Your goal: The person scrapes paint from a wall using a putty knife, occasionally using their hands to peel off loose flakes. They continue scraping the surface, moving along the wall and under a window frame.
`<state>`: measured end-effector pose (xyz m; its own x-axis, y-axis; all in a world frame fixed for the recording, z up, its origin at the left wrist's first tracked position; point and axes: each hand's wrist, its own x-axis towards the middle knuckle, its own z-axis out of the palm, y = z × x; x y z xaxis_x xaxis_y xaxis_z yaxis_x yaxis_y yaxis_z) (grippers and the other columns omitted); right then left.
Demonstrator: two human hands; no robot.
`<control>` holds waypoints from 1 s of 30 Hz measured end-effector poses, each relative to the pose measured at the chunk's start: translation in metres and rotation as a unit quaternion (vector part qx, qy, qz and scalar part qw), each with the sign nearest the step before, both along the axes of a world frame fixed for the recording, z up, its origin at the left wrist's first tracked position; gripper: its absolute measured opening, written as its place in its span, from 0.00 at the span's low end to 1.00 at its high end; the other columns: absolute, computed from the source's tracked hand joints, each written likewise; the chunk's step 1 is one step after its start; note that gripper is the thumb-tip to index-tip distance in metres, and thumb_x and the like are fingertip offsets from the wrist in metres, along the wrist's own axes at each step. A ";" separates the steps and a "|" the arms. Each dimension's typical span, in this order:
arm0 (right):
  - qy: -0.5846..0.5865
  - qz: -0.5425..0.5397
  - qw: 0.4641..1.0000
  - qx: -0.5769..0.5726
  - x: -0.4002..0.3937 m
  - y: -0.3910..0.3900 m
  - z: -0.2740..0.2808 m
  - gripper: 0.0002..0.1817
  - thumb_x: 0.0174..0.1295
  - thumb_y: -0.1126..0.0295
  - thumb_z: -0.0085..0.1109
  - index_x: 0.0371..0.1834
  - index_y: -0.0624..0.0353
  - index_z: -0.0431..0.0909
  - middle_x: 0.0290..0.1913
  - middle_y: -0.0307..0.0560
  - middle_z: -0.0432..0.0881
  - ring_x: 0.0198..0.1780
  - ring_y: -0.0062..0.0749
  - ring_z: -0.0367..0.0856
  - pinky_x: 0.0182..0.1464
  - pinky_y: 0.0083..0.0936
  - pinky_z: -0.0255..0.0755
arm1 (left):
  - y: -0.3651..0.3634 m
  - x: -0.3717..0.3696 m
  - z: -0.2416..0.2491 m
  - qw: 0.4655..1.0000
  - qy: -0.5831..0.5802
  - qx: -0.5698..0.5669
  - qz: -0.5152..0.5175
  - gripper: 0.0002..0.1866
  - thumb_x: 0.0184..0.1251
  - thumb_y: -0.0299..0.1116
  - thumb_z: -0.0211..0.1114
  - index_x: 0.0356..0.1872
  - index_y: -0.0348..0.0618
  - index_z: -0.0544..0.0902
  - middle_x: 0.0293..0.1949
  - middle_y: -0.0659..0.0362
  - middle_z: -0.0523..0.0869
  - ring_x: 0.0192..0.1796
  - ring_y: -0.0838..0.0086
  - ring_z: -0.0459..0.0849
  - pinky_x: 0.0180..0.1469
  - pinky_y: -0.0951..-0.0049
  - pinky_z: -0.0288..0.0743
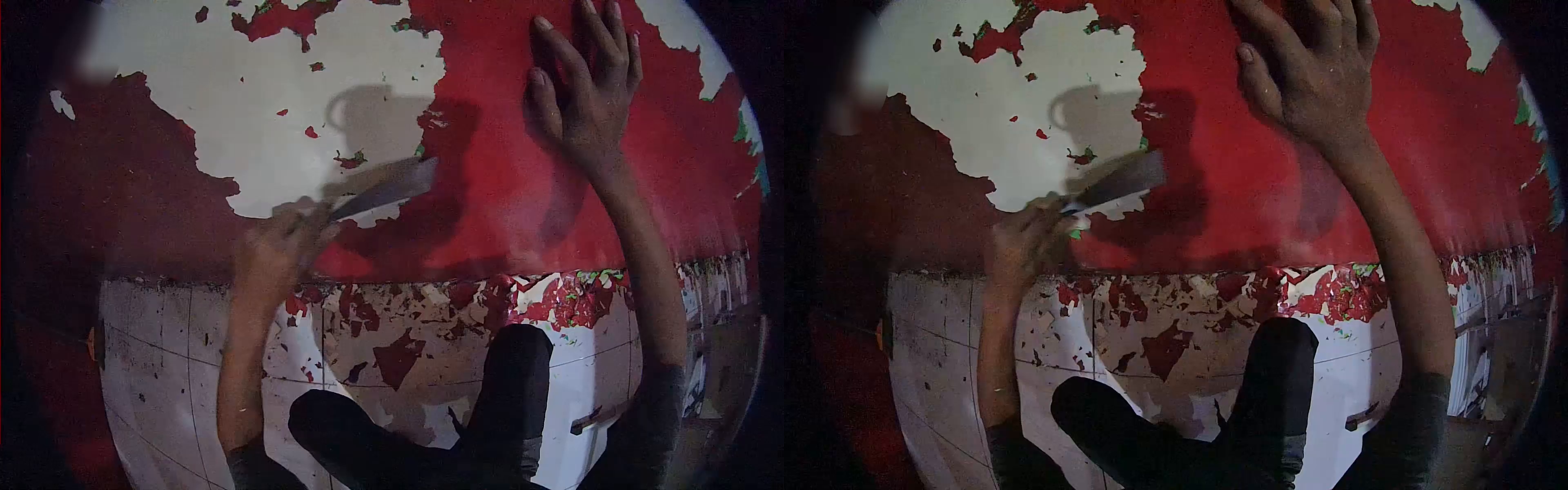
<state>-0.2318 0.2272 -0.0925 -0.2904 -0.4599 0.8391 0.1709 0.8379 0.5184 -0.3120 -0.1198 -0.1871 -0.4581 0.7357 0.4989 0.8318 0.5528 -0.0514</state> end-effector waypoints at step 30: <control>0.007 0.003 1.000 0.007 0.001 -0.002 0.000 0.19 0.64 0.60 0.47 0.56 0.51 0.75 0.69 0.58 0.59 0.72 0.59 0.51 0.70 0.56 0.40 | -0.035 -0.030 -0.017 0.997 -0.007 0.079 -0.013 0.15 0.59 0.41 0.66 0.47 0.54 0.83 0.36 0.55 0.85 0.32 0.63 0.86 0.30 0.66 0.81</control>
<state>-0.2310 0.2249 -0.0920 -0.2757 -0.4727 0.8370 0.1731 0.8321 0.5269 -0.3420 -0.1543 -0.2045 -0.4478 0.6593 0.6040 0.8454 0.5321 0.0460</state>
